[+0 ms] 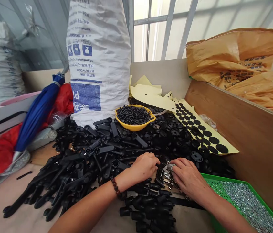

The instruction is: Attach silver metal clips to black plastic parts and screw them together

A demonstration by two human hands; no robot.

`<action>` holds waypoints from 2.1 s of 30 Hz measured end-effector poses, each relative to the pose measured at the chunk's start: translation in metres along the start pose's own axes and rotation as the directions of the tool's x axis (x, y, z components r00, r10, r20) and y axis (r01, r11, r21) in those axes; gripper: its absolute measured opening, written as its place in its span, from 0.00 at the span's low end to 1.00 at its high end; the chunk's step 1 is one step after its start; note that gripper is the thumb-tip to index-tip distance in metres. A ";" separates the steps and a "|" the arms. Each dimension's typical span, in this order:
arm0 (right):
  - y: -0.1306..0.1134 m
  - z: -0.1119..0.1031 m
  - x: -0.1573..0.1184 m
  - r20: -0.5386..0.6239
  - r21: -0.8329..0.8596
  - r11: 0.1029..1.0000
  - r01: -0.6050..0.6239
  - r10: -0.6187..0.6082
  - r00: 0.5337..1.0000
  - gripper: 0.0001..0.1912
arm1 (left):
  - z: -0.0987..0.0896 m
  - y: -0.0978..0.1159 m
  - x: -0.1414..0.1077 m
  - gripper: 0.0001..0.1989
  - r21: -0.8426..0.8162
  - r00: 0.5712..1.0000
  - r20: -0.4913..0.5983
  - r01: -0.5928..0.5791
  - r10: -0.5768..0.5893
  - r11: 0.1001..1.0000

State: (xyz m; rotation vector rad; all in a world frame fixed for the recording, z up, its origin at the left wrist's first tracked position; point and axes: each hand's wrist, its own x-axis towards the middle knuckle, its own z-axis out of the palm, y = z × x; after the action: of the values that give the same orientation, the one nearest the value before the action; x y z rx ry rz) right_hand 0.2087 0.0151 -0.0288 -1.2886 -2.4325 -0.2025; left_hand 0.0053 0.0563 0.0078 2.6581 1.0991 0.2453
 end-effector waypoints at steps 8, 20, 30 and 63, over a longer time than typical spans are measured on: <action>-0.002 0.001 0.001 -0.005 -0.014 0.999 -0.042 0.042 0.999 0.12 | 0.009 0.016 0.006 0.06 0.205 0.991 0.085 -0.118 0.103 0.972; -0.002 0.000 0.001 -0.032 0.015 0.997 -0.072 0.073 0.997 0.13 | 0.005 0.029 0.014 0.08 0.247 0.991 0.131 -0.050 0.018 0.968; -0.003 0.000 0.002 -0.029 0.099 0.991 -0.095 0.098 0.995 0.13 | 0.016 0.036 0.022 0.07 0.141 0.986 0.087 0.128 -0.142 0.982; -0.027 -0.028 0.021 0.245 0.614 0.684 -0.392 0.307 0.920 0.19 | -0.034 -0.015 -0.037 0.02 0.215 0.973 0.156 -0.203 0.171 0.955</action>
State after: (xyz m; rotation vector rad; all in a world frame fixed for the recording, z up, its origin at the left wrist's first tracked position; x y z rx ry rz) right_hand 0.1836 0.0076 0.0066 -1.3934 -1.9745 0.7982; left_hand -0.0390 0.0458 0.0340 2.9371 0.8810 -0.0326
